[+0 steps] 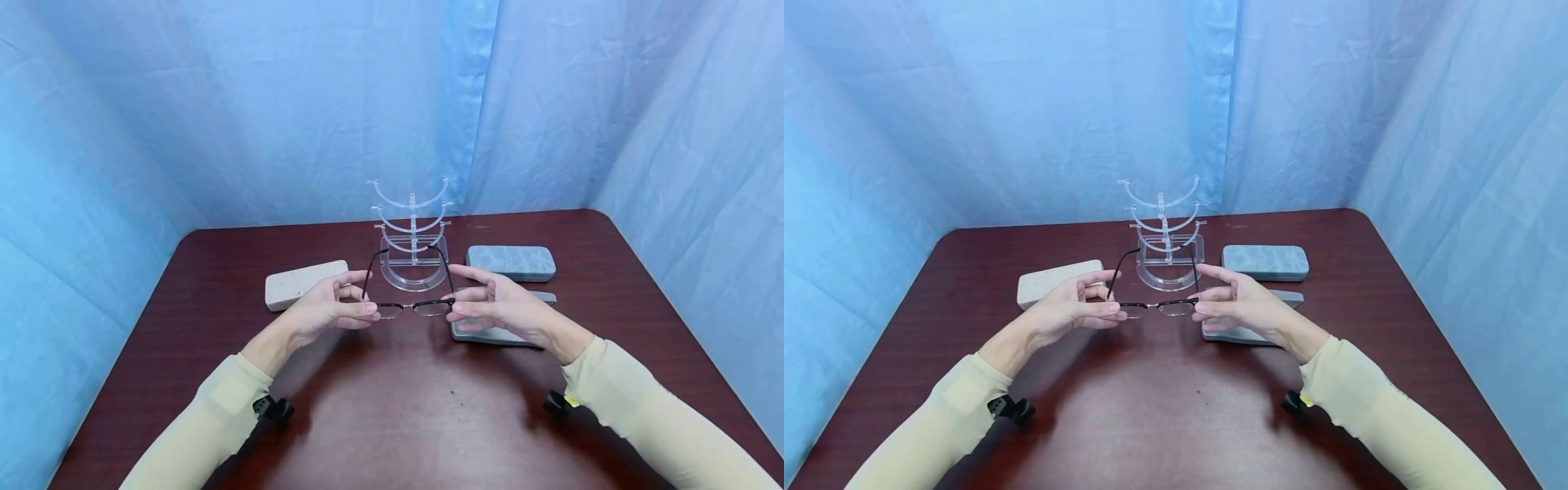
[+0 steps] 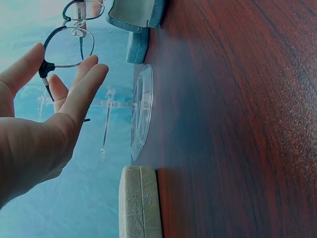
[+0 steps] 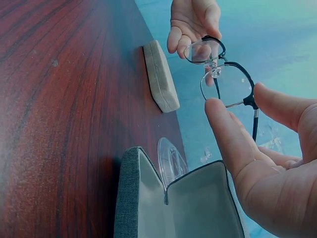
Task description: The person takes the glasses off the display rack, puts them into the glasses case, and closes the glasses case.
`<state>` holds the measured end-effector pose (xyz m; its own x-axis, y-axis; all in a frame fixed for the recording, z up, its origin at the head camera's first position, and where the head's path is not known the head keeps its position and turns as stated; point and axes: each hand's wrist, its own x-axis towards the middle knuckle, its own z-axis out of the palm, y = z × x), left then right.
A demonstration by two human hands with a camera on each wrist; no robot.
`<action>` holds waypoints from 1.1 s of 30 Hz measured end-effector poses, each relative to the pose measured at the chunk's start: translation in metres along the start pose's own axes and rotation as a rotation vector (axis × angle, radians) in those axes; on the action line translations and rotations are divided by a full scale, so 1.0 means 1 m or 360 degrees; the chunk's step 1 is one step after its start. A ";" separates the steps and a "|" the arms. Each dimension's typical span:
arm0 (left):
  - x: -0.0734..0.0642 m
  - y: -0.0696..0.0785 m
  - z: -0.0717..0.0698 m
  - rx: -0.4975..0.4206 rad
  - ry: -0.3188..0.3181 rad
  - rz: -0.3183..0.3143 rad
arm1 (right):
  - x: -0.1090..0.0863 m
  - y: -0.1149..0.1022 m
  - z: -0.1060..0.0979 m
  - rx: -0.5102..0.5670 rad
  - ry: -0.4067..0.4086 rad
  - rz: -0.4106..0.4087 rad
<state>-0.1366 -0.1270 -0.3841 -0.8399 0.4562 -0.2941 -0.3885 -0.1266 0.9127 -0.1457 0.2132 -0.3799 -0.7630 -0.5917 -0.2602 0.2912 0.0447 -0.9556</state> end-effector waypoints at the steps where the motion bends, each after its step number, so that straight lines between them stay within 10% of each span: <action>1: 0.000 0.000 0.000 0.0000 -0.0001 0.0001 | 0.000 0.000 0.000 0.0005 -0.0002 0.0001; 33: 0.000 -0.003 -0.002 0.0036 0.0015 0.0024 | 0.006 0.001 0.006 -0.0001 -0.0034 0.0012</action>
<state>-0.1365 -0.1281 -0.3874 -0.8491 0.4461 -0.2830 -0.3673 -0.1136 0.9231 -0.1469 0.2046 -0.3818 -0.7486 -0.6082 -0.2641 0.2963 0.0495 -0.9538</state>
